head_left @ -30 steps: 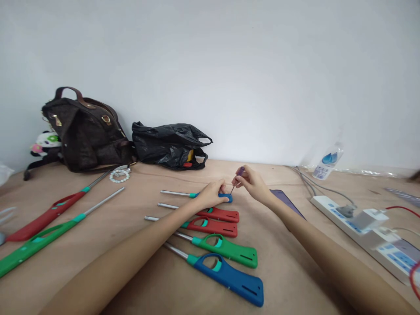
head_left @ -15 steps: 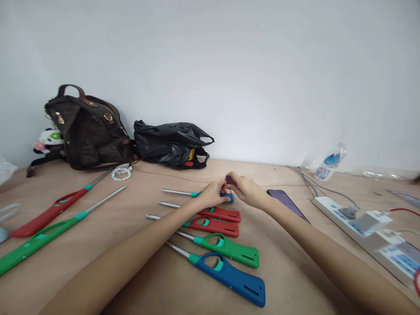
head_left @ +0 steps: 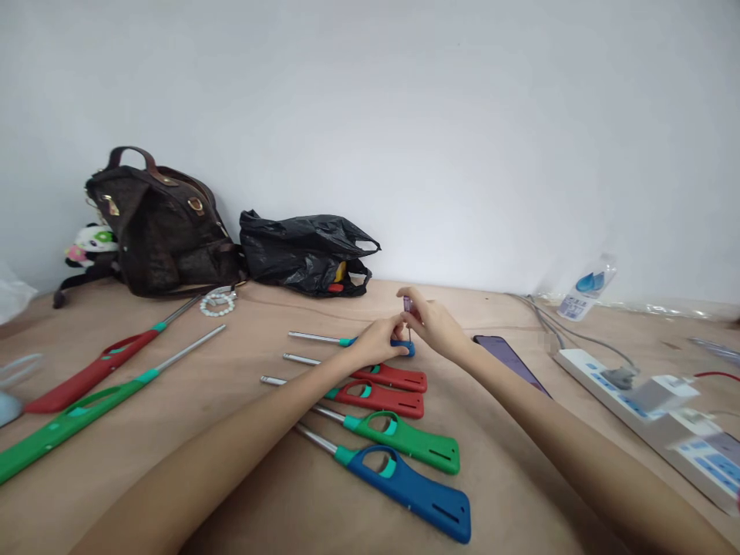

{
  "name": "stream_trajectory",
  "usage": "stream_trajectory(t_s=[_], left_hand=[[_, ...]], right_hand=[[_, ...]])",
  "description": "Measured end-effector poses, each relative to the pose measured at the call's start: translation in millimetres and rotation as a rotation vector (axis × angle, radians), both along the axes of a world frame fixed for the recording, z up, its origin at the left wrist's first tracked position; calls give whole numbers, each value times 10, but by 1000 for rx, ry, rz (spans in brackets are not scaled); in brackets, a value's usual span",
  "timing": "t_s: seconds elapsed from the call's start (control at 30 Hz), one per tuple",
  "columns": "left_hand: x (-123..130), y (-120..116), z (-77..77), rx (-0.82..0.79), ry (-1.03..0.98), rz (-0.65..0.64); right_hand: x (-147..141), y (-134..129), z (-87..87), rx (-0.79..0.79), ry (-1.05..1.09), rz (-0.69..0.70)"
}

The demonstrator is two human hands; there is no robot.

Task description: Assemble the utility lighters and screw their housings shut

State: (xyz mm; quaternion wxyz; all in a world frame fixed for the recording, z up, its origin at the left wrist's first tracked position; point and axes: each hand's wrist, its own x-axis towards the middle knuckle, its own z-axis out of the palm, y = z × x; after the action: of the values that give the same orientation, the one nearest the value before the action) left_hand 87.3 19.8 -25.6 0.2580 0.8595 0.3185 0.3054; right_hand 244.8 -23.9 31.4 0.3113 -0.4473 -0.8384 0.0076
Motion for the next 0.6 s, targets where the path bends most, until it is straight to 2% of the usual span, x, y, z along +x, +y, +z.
stream_trajectory(t_s=[0.1, 0.23, 0.43, 0.6], left_hand=[[-3, 8, -1, 8, 3, 4], [0, 17, -1, 15, 11, 2], [1, 3, 22, 38, 17, 9], [-1, -3, 27, 48, 17, 15]], right_hand=[[3, 52, 42, 35, -93, -137], [-28, 78, 188, 9, -257, -299], [-80, 91, 376, -39, -386, -297], [-51, 59, 435, -34, -618, -465]])
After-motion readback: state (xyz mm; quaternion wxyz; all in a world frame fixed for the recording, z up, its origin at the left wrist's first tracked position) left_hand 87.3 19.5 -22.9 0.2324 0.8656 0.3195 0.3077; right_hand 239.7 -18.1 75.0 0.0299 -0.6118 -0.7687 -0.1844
